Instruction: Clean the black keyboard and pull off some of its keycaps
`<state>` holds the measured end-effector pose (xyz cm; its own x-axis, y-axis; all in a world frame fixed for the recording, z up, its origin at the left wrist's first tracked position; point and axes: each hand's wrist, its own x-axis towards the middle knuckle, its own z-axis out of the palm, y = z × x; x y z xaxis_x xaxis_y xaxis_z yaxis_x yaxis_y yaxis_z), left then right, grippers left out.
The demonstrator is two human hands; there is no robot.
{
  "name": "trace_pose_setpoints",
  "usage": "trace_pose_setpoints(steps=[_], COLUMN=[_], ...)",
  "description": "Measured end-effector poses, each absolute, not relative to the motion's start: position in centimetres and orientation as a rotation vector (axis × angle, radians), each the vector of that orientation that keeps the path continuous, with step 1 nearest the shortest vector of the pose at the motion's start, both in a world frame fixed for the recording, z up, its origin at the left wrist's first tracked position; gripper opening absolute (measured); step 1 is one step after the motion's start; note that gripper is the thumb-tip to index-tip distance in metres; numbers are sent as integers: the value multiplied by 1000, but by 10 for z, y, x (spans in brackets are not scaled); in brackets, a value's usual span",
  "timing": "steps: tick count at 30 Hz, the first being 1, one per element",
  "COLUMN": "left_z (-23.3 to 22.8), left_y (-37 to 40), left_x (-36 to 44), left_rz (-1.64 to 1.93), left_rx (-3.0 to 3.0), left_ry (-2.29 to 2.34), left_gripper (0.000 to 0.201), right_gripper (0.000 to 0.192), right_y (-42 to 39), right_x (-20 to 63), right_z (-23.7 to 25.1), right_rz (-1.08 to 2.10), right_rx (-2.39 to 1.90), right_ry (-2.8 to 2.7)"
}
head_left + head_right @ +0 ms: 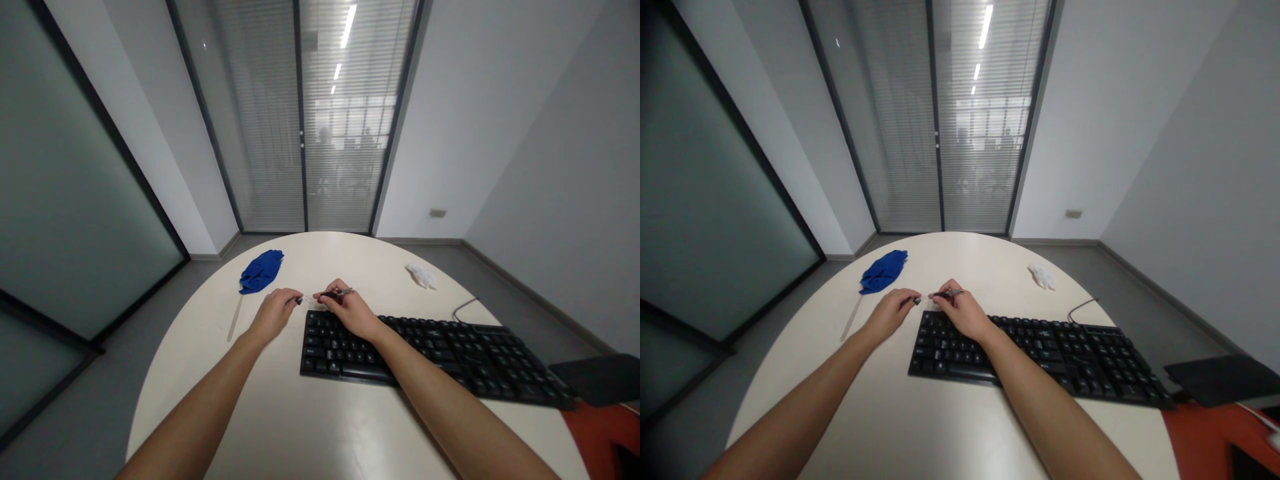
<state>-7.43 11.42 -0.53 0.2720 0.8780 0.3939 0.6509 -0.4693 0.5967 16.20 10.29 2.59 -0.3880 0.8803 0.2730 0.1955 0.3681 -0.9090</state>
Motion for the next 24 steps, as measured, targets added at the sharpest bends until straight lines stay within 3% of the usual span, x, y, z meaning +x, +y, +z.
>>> trace_pose_setpoints(steps=[14, 24], left_z=[-3, -1], left_y=[109, 108], left_x=[-57, -58], left_rz=[909, 879], left_rx=[2381, 2375], left_ry=[1640, 1710], left_gripper=[17, 29], right_gripper=[24, 27], right_y=[102, 103], right_x=[161, 161], right_z=[28, 27], right_rz=[1021, 979], right_rx=[-987, -1030], right_ry=[-1797, -1800])
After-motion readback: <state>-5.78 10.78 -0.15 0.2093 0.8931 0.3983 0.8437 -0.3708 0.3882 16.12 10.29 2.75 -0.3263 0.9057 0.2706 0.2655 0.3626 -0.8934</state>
